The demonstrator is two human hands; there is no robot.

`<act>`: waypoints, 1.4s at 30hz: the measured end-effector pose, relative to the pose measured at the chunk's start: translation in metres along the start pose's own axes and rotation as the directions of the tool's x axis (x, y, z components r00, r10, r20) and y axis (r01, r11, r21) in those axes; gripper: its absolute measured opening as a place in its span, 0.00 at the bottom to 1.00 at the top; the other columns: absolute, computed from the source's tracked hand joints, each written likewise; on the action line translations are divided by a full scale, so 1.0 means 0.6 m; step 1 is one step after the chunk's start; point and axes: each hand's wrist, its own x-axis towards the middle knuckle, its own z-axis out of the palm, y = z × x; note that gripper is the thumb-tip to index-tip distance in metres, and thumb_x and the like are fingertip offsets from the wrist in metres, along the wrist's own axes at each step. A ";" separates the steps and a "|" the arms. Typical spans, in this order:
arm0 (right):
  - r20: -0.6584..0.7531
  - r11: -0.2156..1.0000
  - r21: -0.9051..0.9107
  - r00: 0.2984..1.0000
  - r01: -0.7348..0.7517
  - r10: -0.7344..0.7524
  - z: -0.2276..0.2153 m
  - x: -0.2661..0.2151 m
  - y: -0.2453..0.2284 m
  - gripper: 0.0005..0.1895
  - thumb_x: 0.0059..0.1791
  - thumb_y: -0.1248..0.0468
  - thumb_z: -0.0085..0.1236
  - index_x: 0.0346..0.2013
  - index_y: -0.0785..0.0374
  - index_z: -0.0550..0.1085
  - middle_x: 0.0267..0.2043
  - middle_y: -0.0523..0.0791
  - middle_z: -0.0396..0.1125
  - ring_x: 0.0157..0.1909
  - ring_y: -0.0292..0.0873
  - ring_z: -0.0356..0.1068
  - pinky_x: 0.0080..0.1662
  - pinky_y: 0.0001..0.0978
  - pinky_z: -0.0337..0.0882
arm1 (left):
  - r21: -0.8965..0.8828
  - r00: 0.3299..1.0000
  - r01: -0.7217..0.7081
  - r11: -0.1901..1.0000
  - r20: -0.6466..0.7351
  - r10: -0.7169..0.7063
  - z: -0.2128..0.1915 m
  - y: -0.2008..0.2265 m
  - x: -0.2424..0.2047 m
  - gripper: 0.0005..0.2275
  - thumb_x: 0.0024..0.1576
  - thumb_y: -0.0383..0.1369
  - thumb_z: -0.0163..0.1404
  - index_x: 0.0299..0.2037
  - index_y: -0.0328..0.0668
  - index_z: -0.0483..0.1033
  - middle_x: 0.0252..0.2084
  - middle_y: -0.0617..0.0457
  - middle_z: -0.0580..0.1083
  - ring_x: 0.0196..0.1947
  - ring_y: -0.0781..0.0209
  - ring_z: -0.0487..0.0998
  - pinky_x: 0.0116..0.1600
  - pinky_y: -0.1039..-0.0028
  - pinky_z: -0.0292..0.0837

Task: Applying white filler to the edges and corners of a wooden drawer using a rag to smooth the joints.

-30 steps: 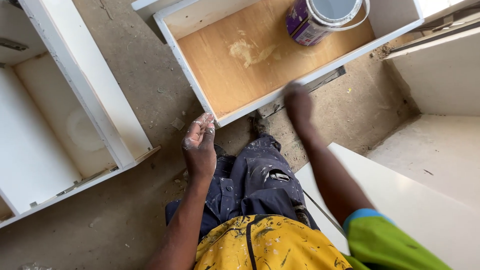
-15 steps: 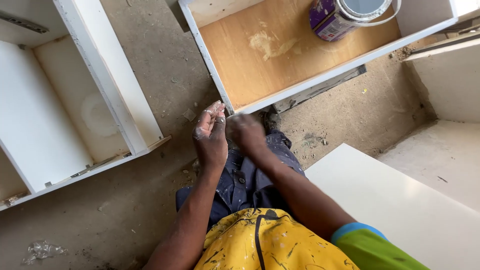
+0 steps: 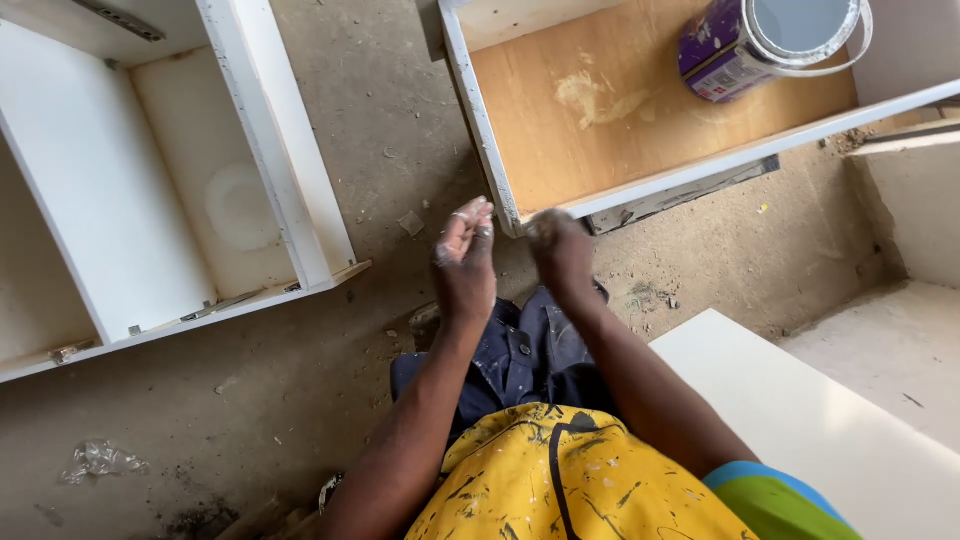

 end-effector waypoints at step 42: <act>0.310 0.881 -0.423 0.879 -0.214 0.362 -0.379 0.752 0.326 0.15 0.52 0.68 0.52 0.52 0.72 0.74 0.41 0.62 0.72 0.49 0.67 0.74 0.46 0.65 0.72 | 0.443 0.849 0.258 0.859 0.320 -0.420 0.497 0.064 0.130 0.23 0.63 0.38 0.47 0.69 0.48 0.67 0.68 0.42 0.68 0.70 0.45 0.66 0.71 0.54 0.61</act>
